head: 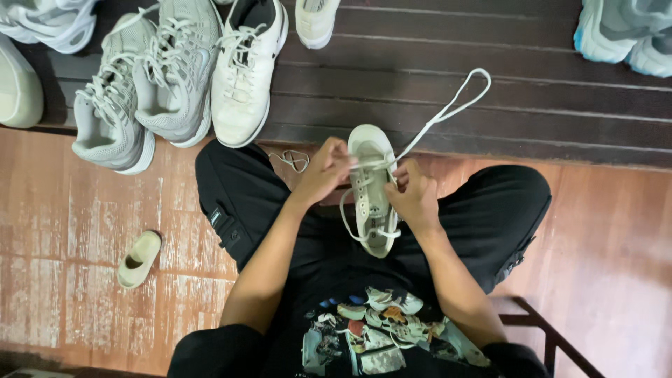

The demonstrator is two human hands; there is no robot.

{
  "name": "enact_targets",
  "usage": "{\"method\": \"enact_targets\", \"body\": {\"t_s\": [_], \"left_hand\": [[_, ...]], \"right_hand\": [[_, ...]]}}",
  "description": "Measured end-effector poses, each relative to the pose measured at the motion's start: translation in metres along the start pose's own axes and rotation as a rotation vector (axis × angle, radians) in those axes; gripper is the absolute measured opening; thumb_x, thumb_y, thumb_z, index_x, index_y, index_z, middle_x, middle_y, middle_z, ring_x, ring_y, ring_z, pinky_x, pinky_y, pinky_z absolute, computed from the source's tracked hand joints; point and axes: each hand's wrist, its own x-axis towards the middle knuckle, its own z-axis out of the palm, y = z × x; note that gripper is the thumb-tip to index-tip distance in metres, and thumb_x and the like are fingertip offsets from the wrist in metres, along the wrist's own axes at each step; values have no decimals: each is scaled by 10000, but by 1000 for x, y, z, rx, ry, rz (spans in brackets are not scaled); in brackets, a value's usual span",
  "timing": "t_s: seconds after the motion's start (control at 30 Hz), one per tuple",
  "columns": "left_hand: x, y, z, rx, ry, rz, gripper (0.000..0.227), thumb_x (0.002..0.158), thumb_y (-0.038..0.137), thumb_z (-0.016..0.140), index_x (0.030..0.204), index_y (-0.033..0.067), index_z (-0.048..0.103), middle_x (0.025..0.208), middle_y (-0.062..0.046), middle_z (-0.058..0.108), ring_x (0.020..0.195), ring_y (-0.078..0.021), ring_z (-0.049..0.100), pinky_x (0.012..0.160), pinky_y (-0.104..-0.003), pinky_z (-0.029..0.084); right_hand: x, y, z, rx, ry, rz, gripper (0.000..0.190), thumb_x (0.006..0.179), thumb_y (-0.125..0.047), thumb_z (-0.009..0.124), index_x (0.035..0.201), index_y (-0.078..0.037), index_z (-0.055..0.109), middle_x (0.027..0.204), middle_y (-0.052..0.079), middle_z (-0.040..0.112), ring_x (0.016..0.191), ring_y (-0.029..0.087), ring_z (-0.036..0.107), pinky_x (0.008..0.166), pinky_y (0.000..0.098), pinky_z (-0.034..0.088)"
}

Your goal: The person sits cross-legged and laces a white sneaker by hand, threading the laces through the eyelets and tying them. The person then repeats the process on the second shoe.

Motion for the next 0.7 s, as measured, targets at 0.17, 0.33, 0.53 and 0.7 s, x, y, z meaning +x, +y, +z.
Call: {"method": "enact_targets", "body": {"t_s": [0.17, 0.33, 0.53, 0.7], "left_hand": [[-13, -4, -64, -387, -11, -258, 182, 999, 285, 714, 1030, 127, 629, 795, 55, 467, 536, -74, 487, 465, -258, 452], [-25, 29, -126, 981, 454, 163, 546, 790, 602, 899, 712, 173, 569, 491, -136, 575, 582, -439, 687, 573, -470, 532], [-14, -55, -215, 641, 1243, 67, 455, 724, 149, 1067, 663, 203, 619, 530, -31, 581, 557, -245, 664, 567, -332, 497], [-97, 99, -216, 345, 809, 250, 493, 1016, -64, 674, 706, 170, 370, 641, 32, 367, 602, -78, 313, 731, -279, 483]], "right_hand": [[4, 18, 3, 32, -19, 79, 234, 755, -291, 753, 953, -186, 688, 772, 36, 765, 736, 234, 768, 719, 415, 617], [4, 14, 9, 11, -29, 81, 256, 758, -290, 739, 972, -149, 723, 781, 105, 771, 773, 318, 786, 733, 491, 615], [5, 9, 9, -39, -30, 85, 233, 783, -293, 722, 975, -171, 672, 816, 96, 770, 826, 346, 783, 791, 506, 622], [3, -20, -14, 14, -99, 13, 378, 816, -171, 698, 1168, -153, 561, 720, 39, 688, 612, 285, 670, 598, 430, 507]]}}
